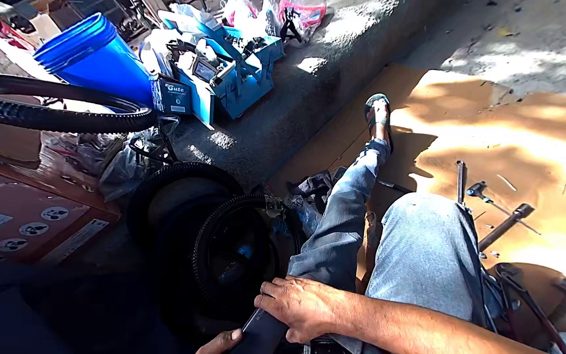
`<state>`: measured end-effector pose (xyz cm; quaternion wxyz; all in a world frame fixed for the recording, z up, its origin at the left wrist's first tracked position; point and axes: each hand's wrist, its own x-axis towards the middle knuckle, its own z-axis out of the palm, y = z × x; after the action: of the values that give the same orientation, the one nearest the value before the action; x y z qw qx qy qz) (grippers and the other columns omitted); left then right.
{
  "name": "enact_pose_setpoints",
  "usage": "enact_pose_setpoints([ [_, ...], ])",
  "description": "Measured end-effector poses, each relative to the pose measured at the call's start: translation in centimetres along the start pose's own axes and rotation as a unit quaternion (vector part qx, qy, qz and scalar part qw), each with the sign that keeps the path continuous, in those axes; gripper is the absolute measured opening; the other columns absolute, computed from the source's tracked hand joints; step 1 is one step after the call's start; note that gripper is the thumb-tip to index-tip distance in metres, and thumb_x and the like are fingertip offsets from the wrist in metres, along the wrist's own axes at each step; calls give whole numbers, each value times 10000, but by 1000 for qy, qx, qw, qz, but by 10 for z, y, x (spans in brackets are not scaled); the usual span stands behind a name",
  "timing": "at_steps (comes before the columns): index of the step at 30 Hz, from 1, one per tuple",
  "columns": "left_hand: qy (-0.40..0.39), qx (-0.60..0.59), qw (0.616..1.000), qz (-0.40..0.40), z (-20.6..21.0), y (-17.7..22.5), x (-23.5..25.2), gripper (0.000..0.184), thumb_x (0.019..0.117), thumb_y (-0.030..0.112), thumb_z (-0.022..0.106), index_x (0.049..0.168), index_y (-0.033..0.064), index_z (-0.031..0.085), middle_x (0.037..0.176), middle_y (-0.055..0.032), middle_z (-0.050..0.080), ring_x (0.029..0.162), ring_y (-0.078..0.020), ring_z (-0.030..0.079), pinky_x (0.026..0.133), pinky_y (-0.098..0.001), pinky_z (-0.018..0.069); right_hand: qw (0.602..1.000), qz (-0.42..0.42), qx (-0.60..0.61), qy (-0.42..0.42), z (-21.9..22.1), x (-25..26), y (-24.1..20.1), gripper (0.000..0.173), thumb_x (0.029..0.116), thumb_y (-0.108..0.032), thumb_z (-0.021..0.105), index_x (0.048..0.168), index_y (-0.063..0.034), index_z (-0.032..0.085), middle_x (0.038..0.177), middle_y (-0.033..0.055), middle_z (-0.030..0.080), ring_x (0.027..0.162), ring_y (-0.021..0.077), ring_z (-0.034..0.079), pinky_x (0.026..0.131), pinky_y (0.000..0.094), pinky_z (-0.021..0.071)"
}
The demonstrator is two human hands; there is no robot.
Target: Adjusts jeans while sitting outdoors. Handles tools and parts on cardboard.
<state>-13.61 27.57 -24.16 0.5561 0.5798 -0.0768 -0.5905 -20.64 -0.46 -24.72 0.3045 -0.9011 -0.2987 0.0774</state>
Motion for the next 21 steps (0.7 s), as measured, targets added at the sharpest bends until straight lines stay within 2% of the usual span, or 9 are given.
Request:
enact_pose_setpoints([
  [2, 47, 193, 980, 13, 3, 14, 3, 602, 874, 530, 751, 1245, 68, 648, 1122, -64, 730, 1050, -167, 696, 949, -406, 572, 999, 18, 26, -15, -5, 2, 3, 714, 705, -193, 874, 1328, -48, 555, 1275, 197, 575, 1154, 402, 591, 891, 562, 524],
  [4, 102, 343, 934, 2, 19, 24, 5, 748, 761, 454, 882, 1292, 13, 595, 1143, -116, 717, 1087, -209, 693, 989, -458, 564, 998, 37, 38, -28, -9, 5, 4, 687, 711, -213, 875, 1301, -44, 566, 1259, 187, 584, 1138, 390, 601, 901, 562, 522],
  [6, 161, 463, 872, -11, 36, 30, 8, 920, 674, 546, 910, 1329, 1, 563, 1149, -176, 704, 1095, -287, 688, 987, -544, 541, 996, 53, 48, -44, -16, 9, 6, 677, 719, -241, 875, 1290, -44, 568, 1259, 184, 585, 1138, 386, 603, 905, 577, 508],
  [8, 215, 523, 825, -4, 45, 26, 13, 956, 673, 635, 864, 1329, 5, 570, 1182, -201, 690, 1094, -340, 683, 956, -596, 534, 995, 66, 56, -58, -21, 12, 8, 696, 723, -267, 880, 1305, -51, 565, 1276, 175, 580, 1149, 380, 599, 905, 593, 496],
  [12, 283, 564, 771, 84, 52, 12, 12, 888, 707, 642, 831, 1324, 41, 615, 1163, -132, 712, 982, -260, 717, 854, -531, 590, 992, 104, 52, -48, -25, 8, 3, 760, 745, -334, 867, 1366, -61, 526, 1322, 185, 566, 1179, 393, 592, 879, 618, 497],
  [14, 294, 548, 779, 79, 50, 8, -1, 864, 696, 635, 844, 1294, 45, 640, 1091, -122, 734, 936, -251, 724, 833, -539, 592, 988, 150, 21, -39, -23, -1, -12, 917, 775, -431, 852, 1488, -39, 428, 1409, 223, 524, 1248, 433, 558, 905, 650, 488],
  [16, 268, 525, 806, 47, 43, 6, -12, 847, 714, 629, 835, 1280, 28, 644, 1074, -147, 736, 969, -269, 721, 876, -550, 576, 983, 178, -16, -30, -21, -8, -23, 912, 766, -432, 854, 1465, -19, 437, 1379, 235, 533, 1247, 445, 548, 914, 667, 466],
  [19, 193, 494, 848, -5, 28, -7, -22, 858, 732, 677, 799, 1292, 45, 651, 1167, -151, 721, 1107, -255, 695, 983, -525, 548, 980, 172, -79, -54, -14, -13, -31, 481, 825, -241, 780, 1198, 1, 597, 1186, 224, 618, 1169, 444, 578, 915, 667, 454],
  [21, 137, 470, 872, -22, 24, -14, -19, 867, 725, 678, 796, 1319, 64, 647, 1234, -134, 702, 1167, -225, 667, 1029, -486, 527, 972, 168, -116, -116, -19, -10, -35, 279, 912, -149, 686, 1119, 32, 645, 1160, 243, 642, 1173, 458, 577, 930, 665, 450],
])
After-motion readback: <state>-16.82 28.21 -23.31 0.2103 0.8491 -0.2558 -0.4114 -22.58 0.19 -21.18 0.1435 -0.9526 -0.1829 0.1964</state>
